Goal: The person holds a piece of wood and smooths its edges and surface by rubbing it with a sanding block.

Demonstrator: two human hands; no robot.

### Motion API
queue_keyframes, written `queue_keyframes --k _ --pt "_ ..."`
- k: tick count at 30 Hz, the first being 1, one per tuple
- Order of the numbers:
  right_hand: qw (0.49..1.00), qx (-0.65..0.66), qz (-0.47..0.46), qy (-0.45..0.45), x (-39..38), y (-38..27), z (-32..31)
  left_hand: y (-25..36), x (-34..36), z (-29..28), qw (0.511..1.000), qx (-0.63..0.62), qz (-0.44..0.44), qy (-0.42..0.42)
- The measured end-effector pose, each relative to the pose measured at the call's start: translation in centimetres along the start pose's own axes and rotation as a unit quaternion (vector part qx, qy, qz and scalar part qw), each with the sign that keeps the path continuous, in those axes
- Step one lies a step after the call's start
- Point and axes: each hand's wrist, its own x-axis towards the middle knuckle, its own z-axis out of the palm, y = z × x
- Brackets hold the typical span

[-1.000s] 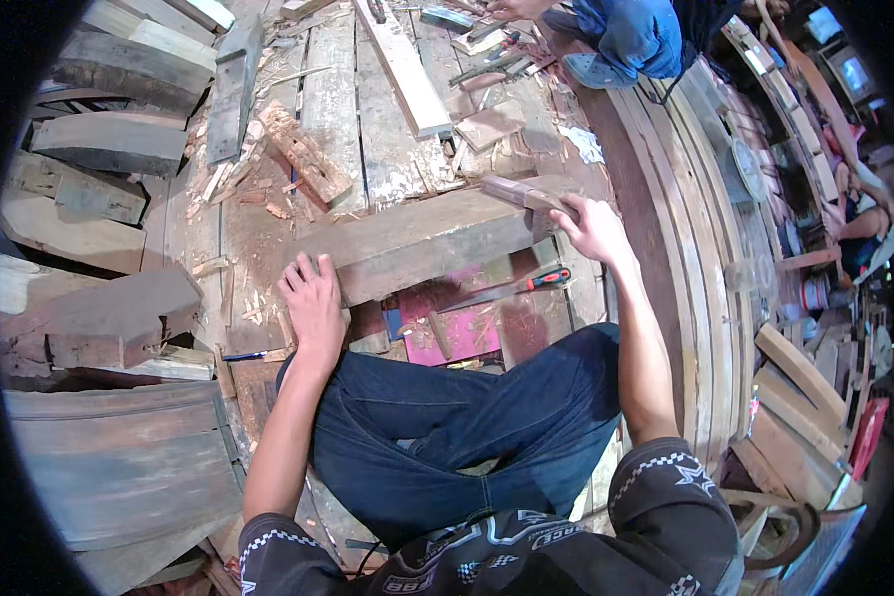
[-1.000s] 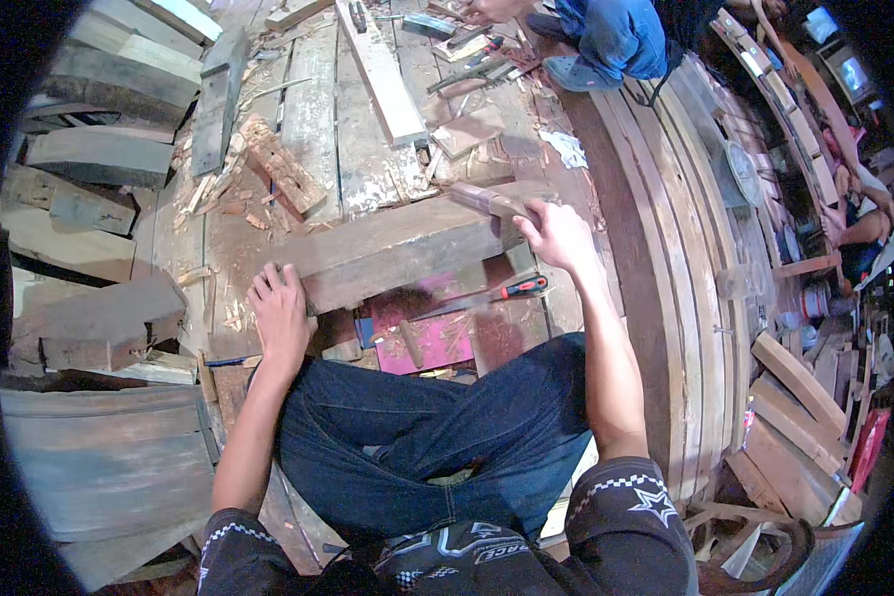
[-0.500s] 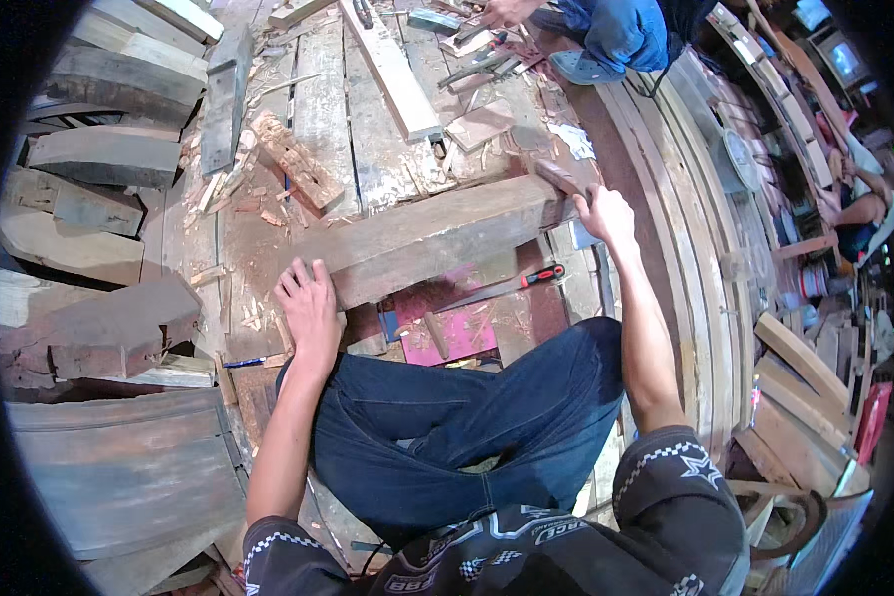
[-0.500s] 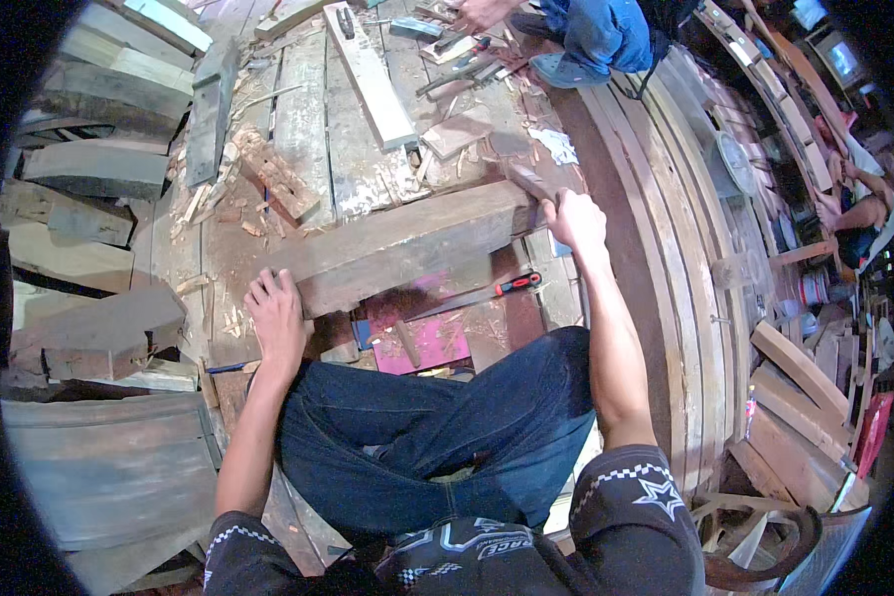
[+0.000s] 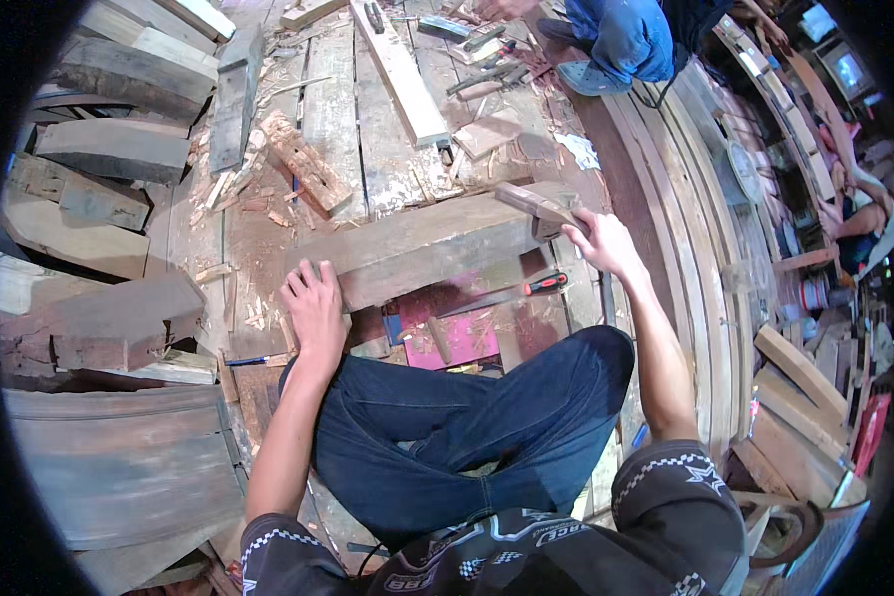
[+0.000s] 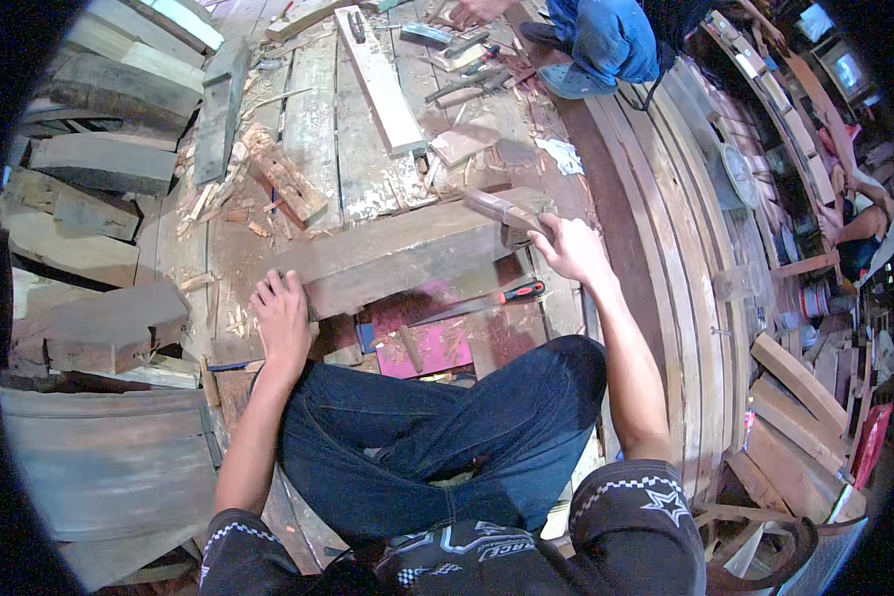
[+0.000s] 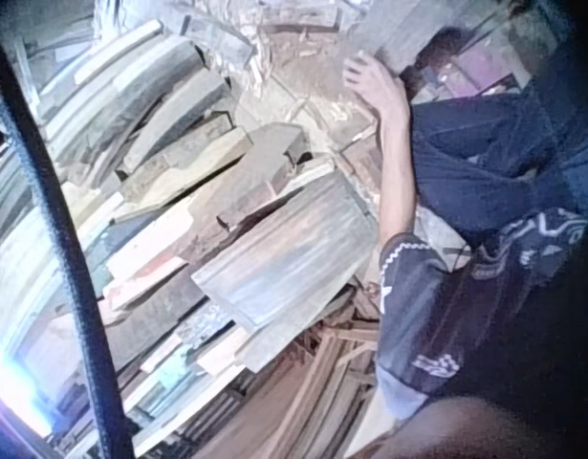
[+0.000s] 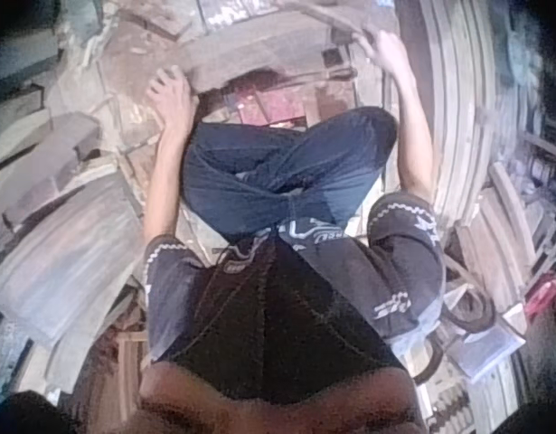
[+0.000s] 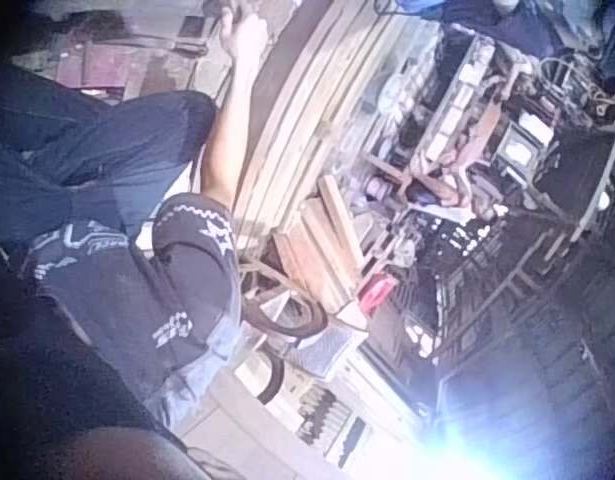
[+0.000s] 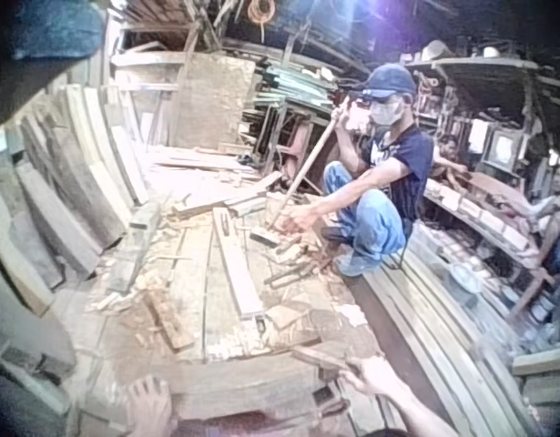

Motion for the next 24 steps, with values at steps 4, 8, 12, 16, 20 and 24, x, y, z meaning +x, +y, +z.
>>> queue_keyframes --k 4,8,12,16,20,24 --pt "0.979 -0.135 0.14 0.053 1.9 4.1 0.6 0.6 0.6 -0.7 0.999 -0.012 -0.01 -0.043" --pt "0.997 -0.065 0.037 -0.005 1.7 0.5 0.3 0.0 0.3 0.7 1.0 0.005 -0.002 0.013" --pt "0.996 -0.034 0.081 0.005 2.0 1.1 -0.7 0.1 0.8 0.1 1.0 -0.003 -0.012 -0.011" --pt "0.986 -0.125 0.111 -0.003 3.2 2.3 1.0 0.1 0.4 0.3 0.998 -0.025 0.016 0.057" --pt "0.997 -0.011 0.059 -0.054 2.6 0.6 -0.2 0.1 0.2 0.2 0.999 -0.048 -0.007 0.021" --pt "0.983 -0.11 0.145 -0.016 4.3 0.8 -0.4 0.4 0.0 -1.5 0.999 -0.045 -0.002 -0.007"
